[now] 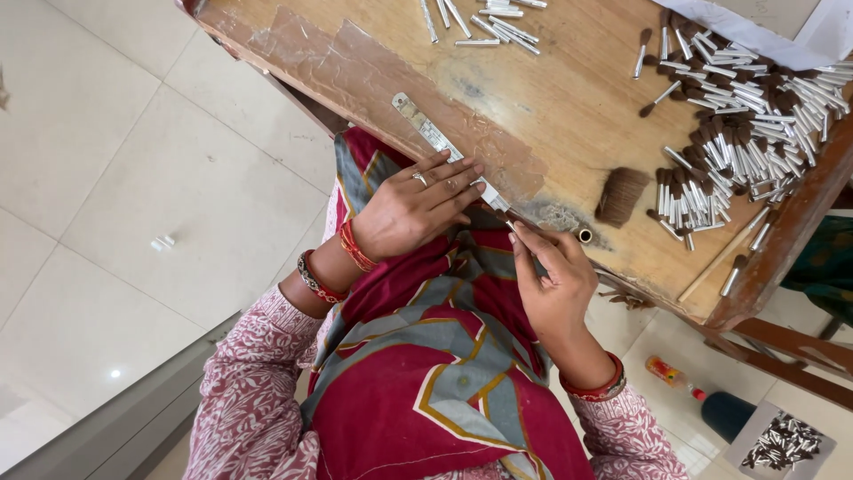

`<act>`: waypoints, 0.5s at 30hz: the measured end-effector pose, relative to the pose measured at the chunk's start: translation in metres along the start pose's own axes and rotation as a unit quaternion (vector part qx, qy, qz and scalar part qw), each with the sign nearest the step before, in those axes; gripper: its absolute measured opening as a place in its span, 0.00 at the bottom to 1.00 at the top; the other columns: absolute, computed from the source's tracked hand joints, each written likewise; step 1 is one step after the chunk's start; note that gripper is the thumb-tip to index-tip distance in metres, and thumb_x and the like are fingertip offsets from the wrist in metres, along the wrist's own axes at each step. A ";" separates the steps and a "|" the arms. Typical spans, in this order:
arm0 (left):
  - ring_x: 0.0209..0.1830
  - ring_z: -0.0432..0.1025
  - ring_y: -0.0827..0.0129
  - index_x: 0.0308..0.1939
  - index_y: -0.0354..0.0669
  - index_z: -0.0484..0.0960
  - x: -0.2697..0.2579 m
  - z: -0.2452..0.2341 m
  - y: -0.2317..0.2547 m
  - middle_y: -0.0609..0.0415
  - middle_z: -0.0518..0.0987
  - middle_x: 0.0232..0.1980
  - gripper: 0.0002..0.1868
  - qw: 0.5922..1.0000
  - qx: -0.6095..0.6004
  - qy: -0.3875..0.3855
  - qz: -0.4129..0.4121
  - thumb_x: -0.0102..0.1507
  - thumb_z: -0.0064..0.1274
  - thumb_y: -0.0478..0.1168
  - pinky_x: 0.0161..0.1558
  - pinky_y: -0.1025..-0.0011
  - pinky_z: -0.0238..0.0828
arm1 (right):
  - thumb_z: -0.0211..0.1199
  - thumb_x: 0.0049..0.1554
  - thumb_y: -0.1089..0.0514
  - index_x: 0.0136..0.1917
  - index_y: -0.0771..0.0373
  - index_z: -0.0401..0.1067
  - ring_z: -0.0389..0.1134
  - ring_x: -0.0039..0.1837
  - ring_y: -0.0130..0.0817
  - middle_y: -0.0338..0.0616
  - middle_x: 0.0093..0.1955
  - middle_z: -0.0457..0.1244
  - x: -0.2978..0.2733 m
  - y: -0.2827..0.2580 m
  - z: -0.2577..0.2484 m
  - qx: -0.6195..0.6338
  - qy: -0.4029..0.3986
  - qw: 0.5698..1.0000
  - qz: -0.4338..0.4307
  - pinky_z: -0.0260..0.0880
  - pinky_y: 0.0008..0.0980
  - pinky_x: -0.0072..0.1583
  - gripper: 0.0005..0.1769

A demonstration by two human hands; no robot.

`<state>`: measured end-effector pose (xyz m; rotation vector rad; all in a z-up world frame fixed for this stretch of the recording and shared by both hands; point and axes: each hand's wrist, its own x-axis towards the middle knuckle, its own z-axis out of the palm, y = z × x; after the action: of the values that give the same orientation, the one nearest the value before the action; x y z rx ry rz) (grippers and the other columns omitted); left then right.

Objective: Assembling small brushes by manually inserting bristle bundles into metal ferrules on a workbench.

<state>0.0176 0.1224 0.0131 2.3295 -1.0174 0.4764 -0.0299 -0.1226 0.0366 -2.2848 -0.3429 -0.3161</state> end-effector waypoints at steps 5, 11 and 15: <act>0.72 0.69 0.57 0.64 0.37 0.78 0.000 0.001 -0.001 0.47 0.75 0.70 0.25 1.000 -0.002 0.001 -0.002 0.63 0.58 0.38 0.74 0.56 0.62 | 0.71 0.59 0.69 0.57 0.63 0.80 0.73 0.48 0.32 0.46 0.49 0.70 0.002 0.003 0.003 -0.001 -0.005 1.000 -0.003 0.73 0.28 0.48 0.13; 0.72 0.70 0.58 0.63 0.37 0.78 0.000 0.003 0.000 0.47 0.75 0.69 0.24 1.000 -0.003 0.004 -0.005 0.63 0.58 0.38 0.75 0.56 0.62 | 0.70 0.58 0.70 0.57 0.64 0.80 0.74 0.48 0.33 0.46 0.48 0.70 0.003 0.005 0.005 -0.007 -0.015 1.000 -0.014 0.73 0.29 0.48 0.13; 0.71 0.70 0.58 0.63 0.37 0.79 0.000 0.003 0.000 0.47 0.76 0.69 0.23 1.000 -0.004 0.005 -0.006 0.63 0.58 0.38 0.74 0.56 0.62 | 0.69 0.59 0.71 0.57 0.64 0.79 0.75 0.49 0.33 0.47 0.49 0.69 0.004 0.004 0.006 0.003 -0.022 1.000 -0.011 0.75 0.28 0.49 0.12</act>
<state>0.0180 0.1208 0.0102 2.3218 -0.9979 0.4788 -0.0240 -0.1208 0.0313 -2.2856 -0.3907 -0.2753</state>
